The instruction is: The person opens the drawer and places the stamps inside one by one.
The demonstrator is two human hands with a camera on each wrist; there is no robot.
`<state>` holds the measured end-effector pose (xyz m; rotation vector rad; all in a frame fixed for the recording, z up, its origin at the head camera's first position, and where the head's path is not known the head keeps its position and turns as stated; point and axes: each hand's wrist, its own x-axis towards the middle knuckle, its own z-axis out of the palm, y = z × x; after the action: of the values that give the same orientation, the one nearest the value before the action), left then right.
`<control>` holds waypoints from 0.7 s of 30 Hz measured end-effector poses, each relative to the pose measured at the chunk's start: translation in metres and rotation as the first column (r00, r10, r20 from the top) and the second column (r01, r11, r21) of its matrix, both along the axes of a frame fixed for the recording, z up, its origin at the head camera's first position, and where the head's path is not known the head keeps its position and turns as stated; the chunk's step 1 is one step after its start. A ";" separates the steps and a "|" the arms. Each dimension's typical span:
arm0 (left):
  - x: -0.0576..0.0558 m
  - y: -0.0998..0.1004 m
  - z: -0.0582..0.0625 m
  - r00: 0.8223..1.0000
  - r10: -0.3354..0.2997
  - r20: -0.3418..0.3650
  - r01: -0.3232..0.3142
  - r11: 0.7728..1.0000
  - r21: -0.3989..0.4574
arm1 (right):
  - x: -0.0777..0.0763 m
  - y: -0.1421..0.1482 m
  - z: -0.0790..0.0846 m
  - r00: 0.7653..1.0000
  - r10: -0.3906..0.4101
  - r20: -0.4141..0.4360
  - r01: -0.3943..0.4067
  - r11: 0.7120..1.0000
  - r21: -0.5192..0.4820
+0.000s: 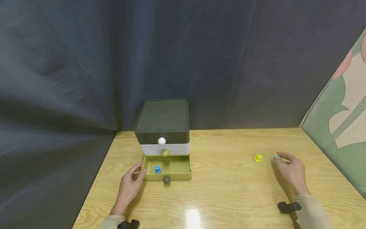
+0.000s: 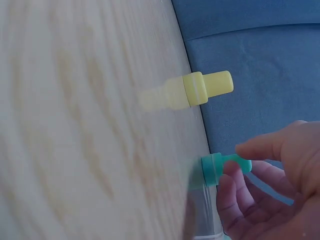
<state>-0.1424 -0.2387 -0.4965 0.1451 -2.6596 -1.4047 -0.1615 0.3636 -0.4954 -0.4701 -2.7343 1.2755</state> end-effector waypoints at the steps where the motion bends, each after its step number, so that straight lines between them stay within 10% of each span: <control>1: 0.000 0.000 0.000 1.000 -0.001 0.000 0.001 1.000 0.000 | 0.000 0.000 0.000 1.000 0.003 0.005 -0.003 1.000 0.003; 21: -0.002 0.000 0.000 1.000 -0.004 -0.002 0.004 1.000 -0.004 | 0.003 0.003 0.001 1.000 -0.029 -0.008 0.029 1.000 0.010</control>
<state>-0.1440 -0.2390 -0.4961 0.1379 -2.6627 -1.4001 -0.1580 0.3670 -0.4944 -0.5000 -2.7159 1.2531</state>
